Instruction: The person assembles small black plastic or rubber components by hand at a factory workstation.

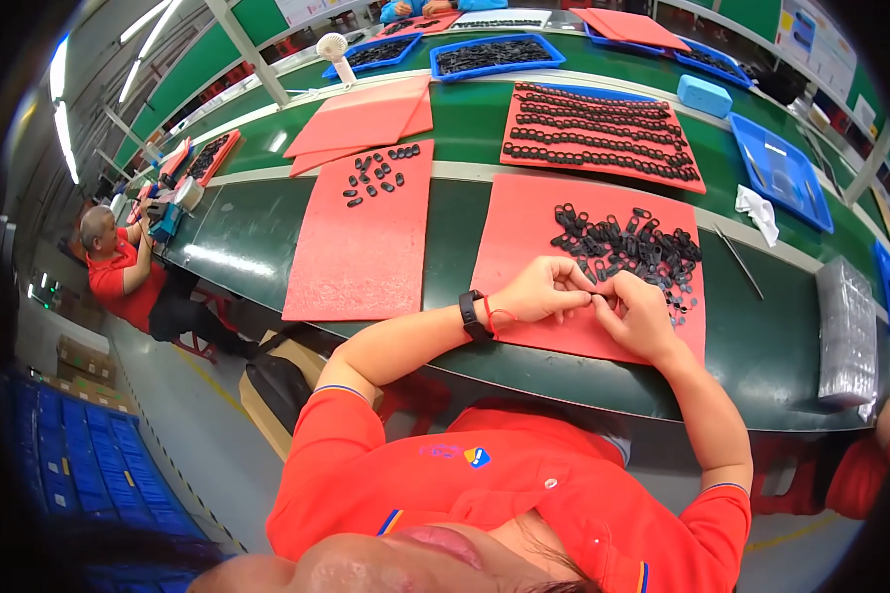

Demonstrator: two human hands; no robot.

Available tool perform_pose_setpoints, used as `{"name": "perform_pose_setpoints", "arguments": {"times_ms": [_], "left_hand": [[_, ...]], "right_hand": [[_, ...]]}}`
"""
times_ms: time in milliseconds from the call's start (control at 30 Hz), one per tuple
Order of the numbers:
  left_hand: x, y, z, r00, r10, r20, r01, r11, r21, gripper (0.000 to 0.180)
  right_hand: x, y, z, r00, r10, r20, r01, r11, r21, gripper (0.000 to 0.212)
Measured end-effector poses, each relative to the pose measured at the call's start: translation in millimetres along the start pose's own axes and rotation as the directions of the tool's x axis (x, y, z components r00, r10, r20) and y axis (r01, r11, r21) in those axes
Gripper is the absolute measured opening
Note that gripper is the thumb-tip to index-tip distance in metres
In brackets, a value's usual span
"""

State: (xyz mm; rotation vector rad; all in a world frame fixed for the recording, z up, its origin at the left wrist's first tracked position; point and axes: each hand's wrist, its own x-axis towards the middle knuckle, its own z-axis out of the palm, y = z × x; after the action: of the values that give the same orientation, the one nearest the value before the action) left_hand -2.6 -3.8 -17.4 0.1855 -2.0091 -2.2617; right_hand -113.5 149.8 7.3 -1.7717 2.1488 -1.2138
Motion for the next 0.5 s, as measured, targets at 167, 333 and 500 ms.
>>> {"name": "perform_pose_setpoints", "arguments": {"times_ms": [167,333,500], "left_hand": [[2,6,2,0.997,-0.072,0.009,0.072,0.997,0.006,0.012],[-6,4,11,0.998,0.001,-0.069,0.008,0.992,0.124,0.013],[-8,4,9,0.993,-0.074,-0.096,0.088,0.983,0.16,0.013]], "right_hand": [[1,7,-1,1.0,-0.003,-0.014,0.003,1.0,0.024,0.009],[-5,6,-1,0.995,-0.089,-0.045,0.09,0.996,0.013,0.012],[-11,19,3,0.985,-0.175,-0.002,0.175,0.982,-0.069,0.017]]}}
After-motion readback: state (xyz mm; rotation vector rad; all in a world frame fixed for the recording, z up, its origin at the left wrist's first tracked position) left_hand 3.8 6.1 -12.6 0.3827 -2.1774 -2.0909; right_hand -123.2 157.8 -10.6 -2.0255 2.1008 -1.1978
